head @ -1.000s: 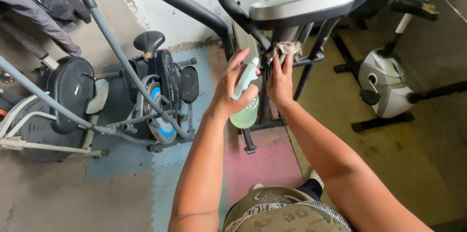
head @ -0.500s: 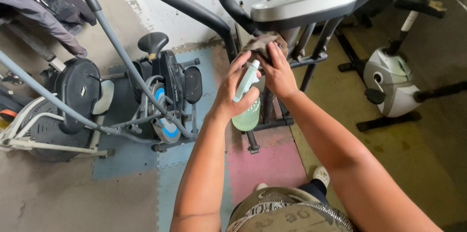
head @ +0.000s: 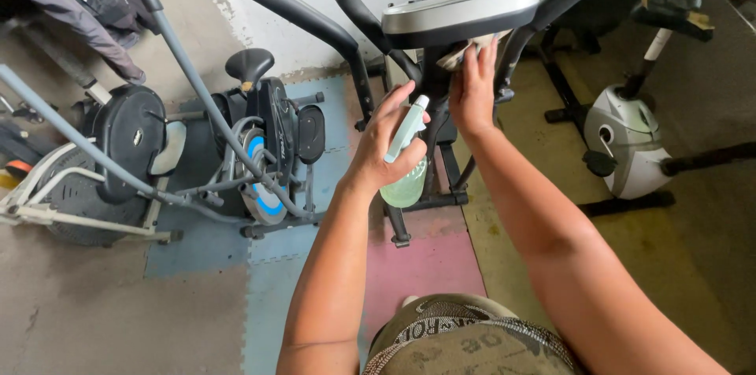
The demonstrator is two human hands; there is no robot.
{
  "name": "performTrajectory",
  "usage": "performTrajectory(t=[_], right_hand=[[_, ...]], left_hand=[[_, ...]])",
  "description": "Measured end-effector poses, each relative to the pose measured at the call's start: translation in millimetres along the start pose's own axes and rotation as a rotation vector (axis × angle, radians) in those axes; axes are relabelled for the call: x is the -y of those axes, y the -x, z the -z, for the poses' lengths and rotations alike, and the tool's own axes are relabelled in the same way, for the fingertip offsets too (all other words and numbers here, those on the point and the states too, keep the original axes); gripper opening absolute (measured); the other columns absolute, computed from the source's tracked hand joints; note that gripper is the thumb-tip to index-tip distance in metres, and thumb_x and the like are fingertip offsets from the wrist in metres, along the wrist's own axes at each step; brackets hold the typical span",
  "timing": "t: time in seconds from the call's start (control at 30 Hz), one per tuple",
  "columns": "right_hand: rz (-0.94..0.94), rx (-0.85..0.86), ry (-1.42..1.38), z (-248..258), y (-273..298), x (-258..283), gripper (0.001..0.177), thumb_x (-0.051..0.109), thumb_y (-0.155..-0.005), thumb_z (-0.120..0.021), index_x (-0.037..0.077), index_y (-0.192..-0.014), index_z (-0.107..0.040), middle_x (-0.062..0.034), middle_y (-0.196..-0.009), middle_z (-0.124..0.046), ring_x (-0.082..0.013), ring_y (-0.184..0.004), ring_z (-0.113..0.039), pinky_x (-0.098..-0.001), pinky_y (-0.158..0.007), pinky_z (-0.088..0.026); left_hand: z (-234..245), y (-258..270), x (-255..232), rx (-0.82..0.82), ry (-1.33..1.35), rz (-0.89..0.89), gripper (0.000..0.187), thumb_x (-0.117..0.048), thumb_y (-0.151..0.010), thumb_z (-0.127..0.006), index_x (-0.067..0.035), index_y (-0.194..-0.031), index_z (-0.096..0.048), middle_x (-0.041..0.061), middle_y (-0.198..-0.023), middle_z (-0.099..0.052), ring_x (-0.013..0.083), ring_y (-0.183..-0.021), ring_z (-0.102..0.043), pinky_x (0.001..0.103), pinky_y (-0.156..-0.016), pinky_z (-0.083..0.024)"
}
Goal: Cleaning and sanitizing elliptical machines in a gym using a spray bottle and a rag.
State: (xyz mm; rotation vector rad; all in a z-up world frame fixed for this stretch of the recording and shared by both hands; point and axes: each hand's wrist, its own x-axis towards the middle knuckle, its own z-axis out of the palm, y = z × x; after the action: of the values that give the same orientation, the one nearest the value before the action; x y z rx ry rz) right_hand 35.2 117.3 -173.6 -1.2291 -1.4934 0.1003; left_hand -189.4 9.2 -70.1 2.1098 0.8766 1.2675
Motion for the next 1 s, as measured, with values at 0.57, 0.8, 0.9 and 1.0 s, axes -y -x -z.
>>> performTrajectory(t=[0.57,0.8,0.9,1.0], right_hand=[[0.750,0.123,0.245,131.3,-65.4,174.9,0.060,0.005,-0.083,-0.069,0.014,-0.142,-0.061,-0.0236,-0.155,-0.043,-0.0482,-0.146,-0.039,-0.0650,-0.119,-0.027],[0.857,0.228,0.243,151.1,-79.9,105.5,0.066,0.002,-0.080,-0.071,0.013,-0.145,-0.063,-0.0182,-0.155,-0.050,-0.0426,-0.144,-0.045,-0.0623,-0.118,-0.035],[0.617,0.147,0.006,146.8,-58.7,34.8,0.069,-0.006,-0.083,-0.062,0.014,-0.149,-0.057,-0.0193,-0.159,-0.047,-0.0380,-0.145,-0.051,-0.0483,-0.116,-0.044],[0.232,0.035,-0.392,144.7,-42.0,-17.9,0.064,-0.009,-0.098,-0.053,0.011,-0.158,-0.049,-0.0187,-0.164,-0.047,-0.0314,-0.145,-0.055,-0.0366,-0.116,-0.048]], left_hand=[[-28.8,7.4,-77.8,-0.330,-0.244,-0.117,0.031,-0.005,-0.079,-0.062,-0.002,-0.109,-0.066,0.025,-0.145,-0.056,0.0443,-0.140,-0.053,0.047,-0.121,-0.042],[-35.6,11.2,-120.8,-0.371,-0.331,-0.148,0.030,-0.005,-0.080,-0.062,-0.004,-0.109,-0.069,0.025,-0.147,-0.056,0.0418,-0.140,-0.053,0.046,-0.120,-0.043],[-34.6,14.5,-147.0,-0.369,-0.374,-0.143,0.029,-0.007,-0.081,-0.064,-0.003,-0.109,-0.071,0.022,-0.144,-0.058,0.0397,-0.139,-0.054,0.047,-0.120,-0.043],[-39.4,9.4,-182.3,-0.336,-0.418,-0.189,0.027,-0.008,-0.081,-0.065,-0.002,-0.107,-0.071,0.021,-0.144,-0.058,0.0401,-0.141,-0.052,0.048,-0.122,-0.042]])
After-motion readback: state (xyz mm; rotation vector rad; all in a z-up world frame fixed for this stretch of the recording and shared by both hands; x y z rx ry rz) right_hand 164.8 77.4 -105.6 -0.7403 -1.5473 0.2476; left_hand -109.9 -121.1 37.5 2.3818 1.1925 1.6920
